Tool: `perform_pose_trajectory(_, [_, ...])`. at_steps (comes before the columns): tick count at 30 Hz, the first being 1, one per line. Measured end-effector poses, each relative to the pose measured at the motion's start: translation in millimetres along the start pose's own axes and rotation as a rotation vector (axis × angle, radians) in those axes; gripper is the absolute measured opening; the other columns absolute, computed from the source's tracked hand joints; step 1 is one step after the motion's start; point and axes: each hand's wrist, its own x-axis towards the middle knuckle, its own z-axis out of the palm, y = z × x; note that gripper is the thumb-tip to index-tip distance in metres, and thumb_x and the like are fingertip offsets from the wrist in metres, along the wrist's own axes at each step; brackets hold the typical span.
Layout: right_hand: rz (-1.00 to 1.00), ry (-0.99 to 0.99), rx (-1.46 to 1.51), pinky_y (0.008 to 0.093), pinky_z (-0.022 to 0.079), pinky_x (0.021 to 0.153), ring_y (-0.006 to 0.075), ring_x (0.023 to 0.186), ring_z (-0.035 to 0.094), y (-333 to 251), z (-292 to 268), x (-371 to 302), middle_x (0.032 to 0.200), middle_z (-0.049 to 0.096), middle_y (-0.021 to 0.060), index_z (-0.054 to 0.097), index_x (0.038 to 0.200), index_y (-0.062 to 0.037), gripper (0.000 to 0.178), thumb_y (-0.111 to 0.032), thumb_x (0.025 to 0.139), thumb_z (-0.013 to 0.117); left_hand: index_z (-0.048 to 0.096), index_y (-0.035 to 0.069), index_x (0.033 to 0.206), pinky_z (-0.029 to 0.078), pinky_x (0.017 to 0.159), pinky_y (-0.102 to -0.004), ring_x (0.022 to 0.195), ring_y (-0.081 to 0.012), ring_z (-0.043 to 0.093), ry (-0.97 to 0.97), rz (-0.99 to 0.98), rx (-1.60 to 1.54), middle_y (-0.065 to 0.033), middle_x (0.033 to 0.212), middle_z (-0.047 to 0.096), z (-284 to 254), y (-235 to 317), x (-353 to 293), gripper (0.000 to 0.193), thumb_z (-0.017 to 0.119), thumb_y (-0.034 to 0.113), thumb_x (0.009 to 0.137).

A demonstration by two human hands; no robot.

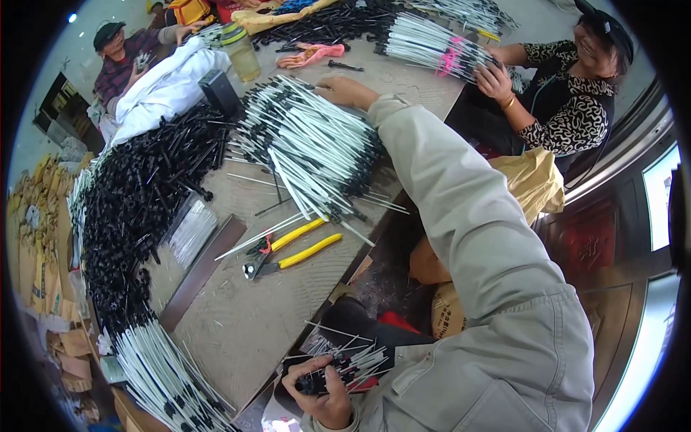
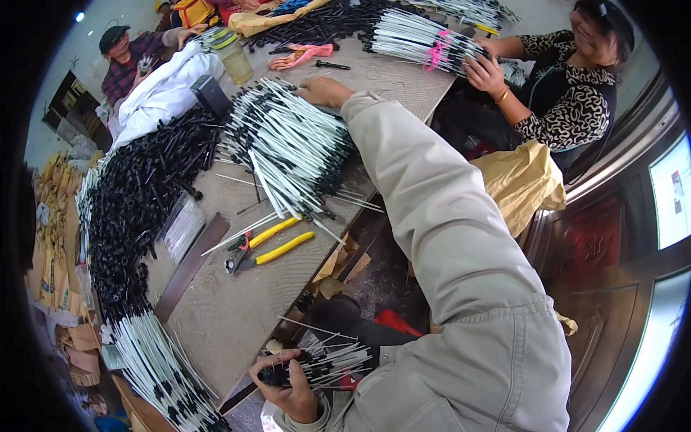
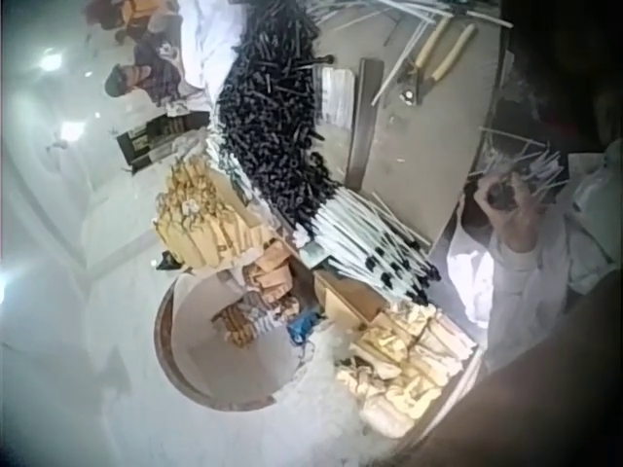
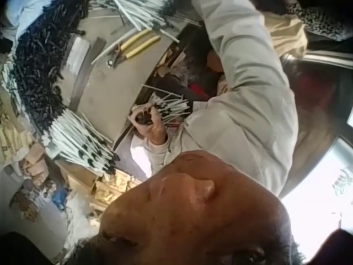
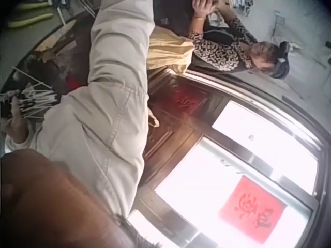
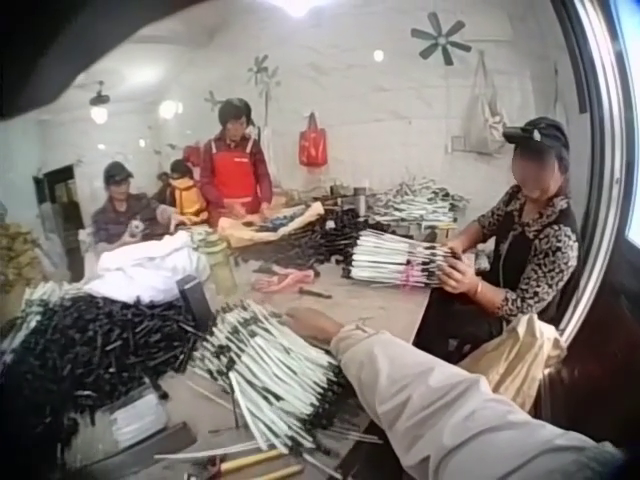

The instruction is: Assembling electrical wire harnesses by grouping wires and inserting them into connector housings.

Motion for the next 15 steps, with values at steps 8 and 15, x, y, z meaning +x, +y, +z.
perform_pose_trajectory(8, [-0.282, -0.005, 0.093, 0.0424, 0.043, 0.083, 0.0397, 0.09, 0.057, -36.7, 30.8, -12.9, 0.097, 0.061, 0.0213, 0.059, 0.107, -0.006, 0.039, -0.038, 0.089, 0.044, 0.043, -0.002, 0.095, 0.044, 0.074, -0.0278, 0.08, -0.0192, 0.055, -0.061, 0.086, 0.045, -0.0134, 0.088, 0.056, -14.3, -1.2, -8.7, 0.024, 0.057, -0.006, 0.076])
perform_pose_trajectory(15, [-0.869, 0.162, -0.676, 0.0375, 0.044, 0.079, 0.031, 0.086, 0.059, -36.7, -4.0, -3.6, 0.102, 0.061, 0.0166, 0.06, 0.1, -0.0032, 0.027, -0.021, 0.092, 0.042, 0.043, 0.0, 0.096, 0.044, 0.077, -0.0276, 0.082, -0.0171, 0.056, -0.012, 0.08, 0.056, -0.0123, 0.089, 0.057, -20.6, 2.8, -17.8, 0.024, 0.056, -0.005, 0.077])
